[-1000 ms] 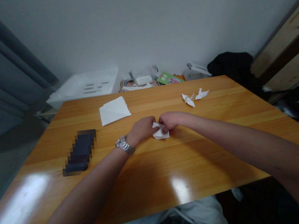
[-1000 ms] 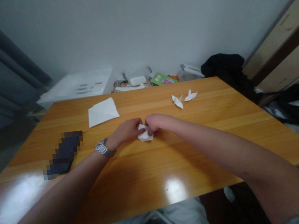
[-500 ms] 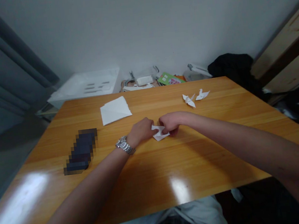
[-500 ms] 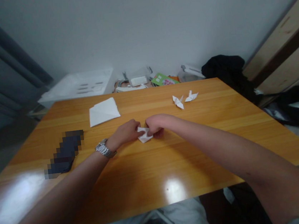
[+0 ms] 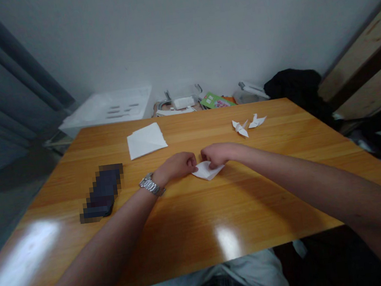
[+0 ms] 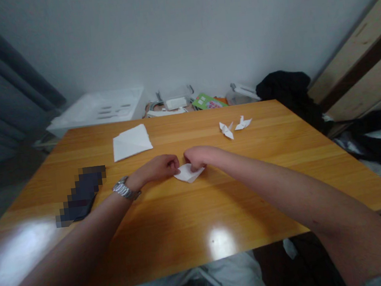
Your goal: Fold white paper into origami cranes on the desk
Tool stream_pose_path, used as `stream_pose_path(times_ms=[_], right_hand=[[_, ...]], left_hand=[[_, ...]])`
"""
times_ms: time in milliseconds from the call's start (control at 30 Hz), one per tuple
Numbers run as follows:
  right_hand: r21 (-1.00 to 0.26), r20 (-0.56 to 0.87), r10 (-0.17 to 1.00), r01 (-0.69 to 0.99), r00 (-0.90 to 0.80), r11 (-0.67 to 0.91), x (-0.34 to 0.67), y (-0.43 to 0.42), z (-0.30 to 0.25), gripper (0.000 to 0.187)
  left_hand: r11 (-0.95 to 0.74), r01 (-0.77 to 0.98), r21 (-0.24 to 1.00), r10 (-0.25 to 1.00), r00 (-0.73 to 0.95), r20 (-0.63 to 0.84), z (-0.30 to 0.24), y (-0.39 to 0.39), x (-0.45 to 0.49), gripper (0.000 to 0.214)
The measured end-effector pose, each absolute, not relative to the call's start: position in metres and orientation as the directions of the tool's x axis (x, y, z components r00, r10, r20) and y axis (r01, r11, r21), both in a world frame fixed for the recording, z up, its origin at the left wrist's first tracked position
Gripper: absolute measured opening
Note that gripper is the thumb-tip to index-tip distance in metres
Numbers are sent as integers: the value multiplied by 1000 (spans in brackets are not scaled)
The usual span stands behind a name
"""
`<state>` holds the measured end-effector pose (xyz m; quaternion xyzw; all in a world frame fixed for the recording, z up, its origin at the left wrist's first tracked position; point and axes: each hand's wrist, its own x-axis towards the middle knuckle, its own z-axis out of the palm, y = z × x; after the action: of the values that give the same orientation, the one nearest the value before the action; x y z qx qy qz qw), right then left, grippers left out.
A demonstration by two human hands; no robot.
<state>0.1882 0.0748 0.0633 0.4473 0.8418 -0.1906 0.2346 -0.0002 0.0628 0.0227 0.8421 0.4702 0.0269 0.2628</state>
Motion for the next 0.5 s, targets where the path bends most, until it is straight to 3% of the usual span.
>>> stream_pose_path(times_ms=[500], right_hand=[[-115, -422, 774, 874, -473, 471, 194, 70, 55, 41]], left_hand=[[-394, 849, 351, 865, 472, -171, 31, 48, 16, 24]])
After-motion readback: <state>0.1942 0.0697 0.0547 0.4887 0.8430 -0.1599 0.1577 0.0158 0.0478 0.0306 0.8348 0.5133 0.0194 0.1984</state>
